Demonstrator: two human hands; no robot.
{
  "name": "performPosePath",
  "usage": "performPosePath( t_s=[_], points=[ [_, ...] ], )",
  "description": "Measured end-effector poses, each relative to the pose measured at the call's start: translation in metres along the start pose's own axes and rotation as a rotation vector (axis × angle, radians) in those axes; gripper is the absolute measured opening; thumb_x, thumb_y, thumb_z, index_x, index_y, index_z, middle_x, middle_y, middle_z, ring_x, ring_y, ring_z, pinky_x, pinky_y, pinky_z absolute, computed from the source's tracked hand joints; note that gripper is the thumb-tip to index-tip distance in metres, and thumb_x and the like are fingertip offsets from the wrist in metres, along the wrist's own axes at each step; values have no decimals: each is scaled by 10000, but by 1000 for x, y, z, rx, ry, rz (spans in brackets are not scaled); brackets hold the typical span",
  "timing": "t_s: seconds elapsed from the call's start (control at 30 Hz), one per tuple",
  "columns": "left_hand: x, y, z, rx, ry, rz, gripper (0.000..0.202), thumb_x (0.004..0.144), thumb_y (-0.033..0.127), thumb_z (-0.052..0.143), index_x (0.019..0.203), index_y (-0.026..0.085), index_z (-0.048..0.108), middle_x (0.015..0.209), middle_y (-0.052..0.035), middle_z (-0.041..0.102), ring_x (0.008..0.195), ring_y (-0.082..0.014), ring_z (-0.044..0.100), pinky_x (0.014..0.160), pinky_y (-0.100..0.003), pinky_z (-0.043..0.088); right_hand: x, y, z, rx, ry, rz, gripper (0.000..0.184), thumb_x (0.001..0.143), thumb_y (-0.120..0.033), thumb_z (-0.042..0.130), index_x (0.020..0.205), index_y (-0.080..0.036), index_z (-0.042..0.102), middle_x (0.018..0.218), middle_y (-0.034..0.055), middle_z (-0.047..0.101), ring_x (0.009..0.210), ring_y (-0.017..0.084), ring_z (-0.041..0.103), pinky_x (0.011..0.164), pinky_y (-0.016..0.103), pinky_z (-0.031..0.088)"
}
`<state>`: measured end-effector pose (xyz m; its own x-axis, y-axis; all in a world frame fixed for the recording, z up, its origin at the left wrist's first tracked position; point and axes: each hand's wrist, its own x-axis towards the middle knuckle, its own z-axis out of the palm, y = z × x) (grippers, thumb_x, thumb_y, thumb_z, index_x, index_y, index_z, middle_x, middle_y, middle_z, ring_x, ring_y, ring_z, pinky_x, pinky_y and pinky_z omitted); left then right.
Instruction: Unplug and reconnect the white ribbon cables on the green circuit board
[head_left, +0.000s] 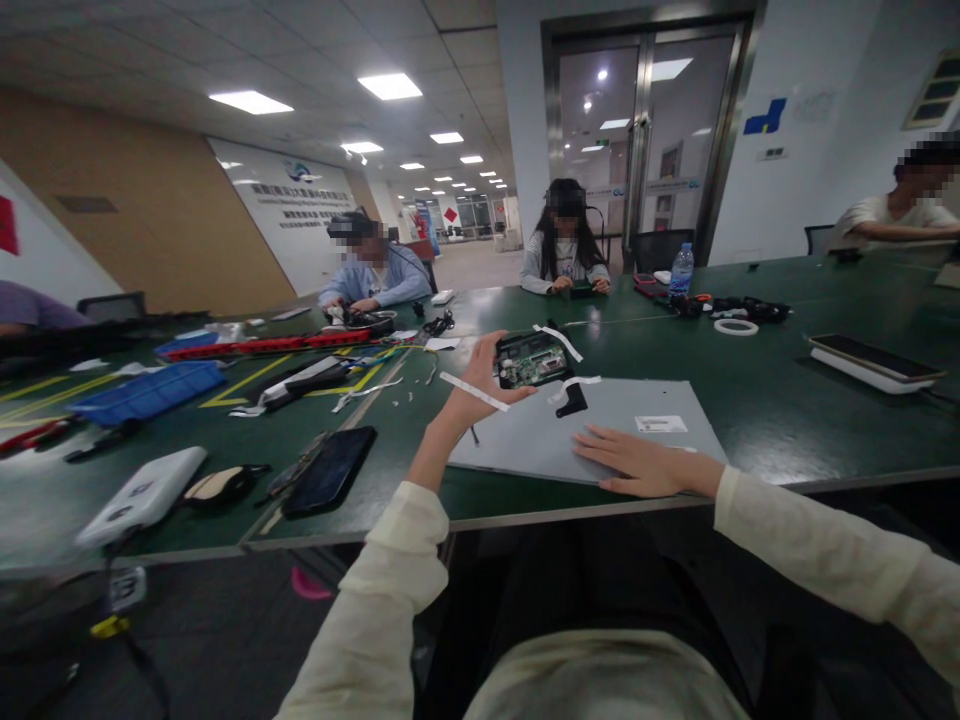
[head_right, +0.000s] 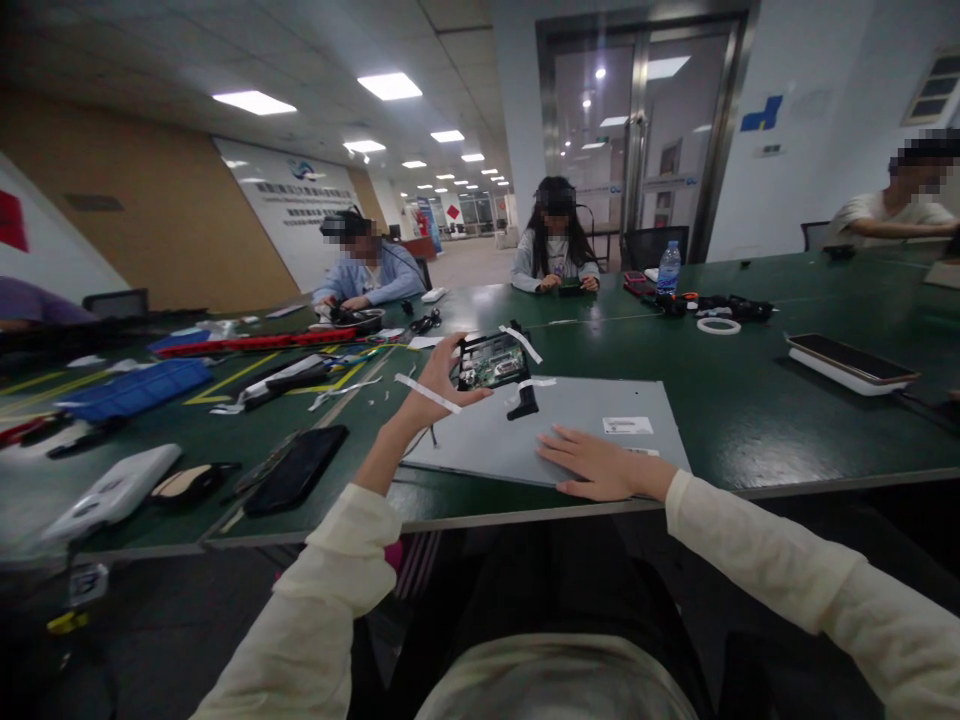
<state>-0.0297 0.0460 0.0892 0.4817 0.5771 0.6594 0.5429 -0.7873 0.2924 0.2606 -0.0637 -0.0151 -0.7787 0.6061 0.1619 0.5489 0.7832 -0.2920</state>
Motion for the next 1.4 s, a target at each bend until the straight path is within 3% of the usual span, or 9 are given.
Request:
performPosePath(
  t_s=[0.2, 0.47, 0.6, 0.8, 0.93, 1.03, 1.13, 1.23, 1.4],
  points=[
    [5, 4, 1, 12, -80, 51, 951, 621, 515, 779, 1380, 187, 310, 1369, -143, 398, 1290, -311, 421, 1066, -474, 408, 0, -9, -13, 70, -31, -157, 673, 946, -473, 451, 1526, -226, 216, 1570, 50, 210, 1458, 217, 122, 1194, 416, 149],
    [-4, -23, 27, 14, -116, -38, 931, 628, 530, 768, 1365, 175, 324, 1343, -148, 418, 1275, -310, 436, 1067, -484, 403, 4, -8, -29, 39, -21, -202, 573, 945, -436, 456, 1483, -271, 348, 1493, 30, 395, 1393, 218, 327, 1163, 420, 240],
    [-6, -21, 42, -15, -147, -56, 913, 627, 507, 771, 1365, 192, 336, 1343, -142, 426, 1256, -311, 458, 1060, -488, 407, -10, 0, -31, -29, 14, -47, 505, 943, -471, 429, 1398, -262, 495, 1405, 53, 512, 1280, 240, 477, 1100, 424, 335],
    [-6, -10, 72, -68, -243, -17, 876, 600, 471, 782, 1336, 194, 397, 1340, -145, 443, 1237, -318, 484, 1052, -476, 417, -35, 51, -50, -190, 163, 346, 452, 953, -421, 338, 1161, -223, 687, 1151, 75, 684, 1063, 255, 622, 947, 395, 460],
    [-17, -15, 90, -118, -304, -37, 852, 570, 499, 783, 1298, 207, 450, 1321, -142, 488, 1208, -321, 522, 1010, -483, 450, -23, 72, -62, -169, 346, 476, 440, 938, -399, 348, 1112, -198, 700, 1144, 74, 686, 1059, 252, 625, 961, 382, 454],
    [-22, -15, 95, -131, -348, -77, 849, 588, 530, 759, 1315, 225, 445, 1356, -148, 493, 1234, -313, 516, 1000, -468, 454, 2, 77, -59, -49, 428, 480, 451, 938, -412, 352, 1210, -205, 646, 1215, 75, 650, 1118, 248, 596, 1002, 390, 433],
    [-20, -10, 86, -84, -356, -103, 851, 607, 565, 736, 1329, 220, 445, 1408, -166, 464, 1296, -309, 468, 1017, -444, 434, 29, 81, -42, 62, 429, 461, 498, 935, -456, 369, 1346, -223, 529, 1363, 73, 542, 1257, 235, 496, 1083, 413, 365],
    [-24, -5, 62, -58, -364, -110, 829, 625, 587, 714, 1323, 220, 459, 1416, -158, 468, 1324, -301, 440, 1034, -426, 420, 44, 86, -21, 145, 443, 437, 545, 934, -508, 376, 1395, -230, 459, 1459, 73, 434, 1352, 218, 387, 1134, 414, 298],
    [-81, -7, 8, 107, -353, -185, 588, 775, 534, 597, 1268, 222, 528, 1311, -115, 572, 1217, -281, 541, 1054, -429, 409, 41, 84, -5, 202, 402, 397, 561, 933, -549, 366, 1412, -263, 430, 1467, 63, 420, 1354, 221, 380, 1141, 422, 285]
  ],
)
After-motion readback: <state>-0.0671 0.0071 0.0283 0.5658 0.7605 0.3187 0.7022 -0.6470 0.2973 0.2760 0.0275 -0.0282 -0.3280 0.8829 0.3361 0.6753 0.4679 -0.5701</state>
